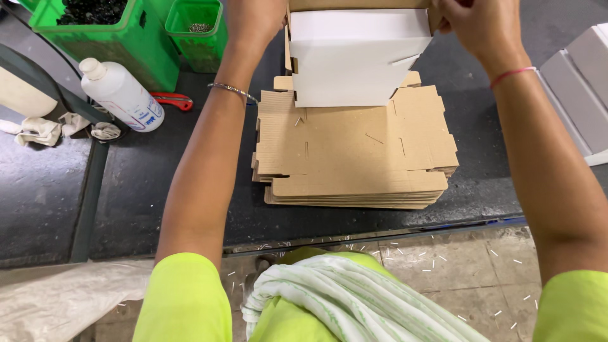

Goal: The person folds open a flat cardboard box on the workbench, places a plastic-wrapped round light fixture inside a white inner box, folds the white box closed, and sets it on a stack. They repeat the cycle, adding white cardboard inserts into the outer box and stacking finished boxes on the bench.

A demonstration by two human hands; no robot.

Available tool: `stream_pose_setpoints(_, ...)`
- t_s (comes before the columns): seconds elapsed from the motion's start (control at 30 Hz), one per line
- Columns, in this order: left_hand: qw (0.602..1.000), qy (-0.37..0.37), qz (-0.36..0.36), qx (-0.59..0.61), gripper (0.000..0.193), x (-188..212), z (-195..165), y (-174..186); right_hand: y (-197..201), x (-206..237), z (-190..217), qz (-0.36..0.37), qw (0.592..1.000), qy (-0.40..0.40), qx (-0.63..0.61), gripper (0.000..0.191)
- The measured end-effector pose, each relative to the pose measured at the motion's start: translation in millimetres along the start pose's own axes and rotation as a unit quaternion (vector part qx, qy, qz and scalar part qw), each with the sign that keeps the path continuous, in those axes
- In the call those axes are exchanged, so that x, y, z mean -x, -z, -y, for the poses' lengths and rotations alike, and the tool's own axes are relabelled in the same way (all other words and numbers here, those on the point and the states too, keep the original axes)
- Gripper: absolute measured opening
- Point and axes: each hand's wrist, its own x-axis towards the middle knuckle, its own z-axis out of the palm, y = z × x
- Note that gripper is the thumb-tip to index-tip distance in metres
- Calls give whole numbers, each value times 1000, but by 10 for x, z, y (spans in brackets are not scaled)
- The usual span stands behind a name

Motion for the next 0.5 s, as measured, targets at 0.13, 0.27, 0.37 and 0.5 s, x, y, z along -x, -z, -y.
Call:
stream_pose_setpoints(0.13, 1000, -29, -7, 2, 37, 26, 29, -3, 13, 24, 78, -11, 999, 24, -28, 14)
stream_pose_setpoints(0.27, 997, -49, -38, 39, 35, 58, 64, -6, 7, 63, 56, -11, 999, 36, 2, 16)
stream_pose_setpoints(0.37, 998, -55, -13, 34, 33, 91, 67, 22, -15, 79, -37, 2, 1000, 21, -9, 17)
stream_pose_setpoints(0.5, 989, -128, -61, 40, 28, 218, -69, 133, -68, 101, -117, -15, 998, 38, -51, 12)
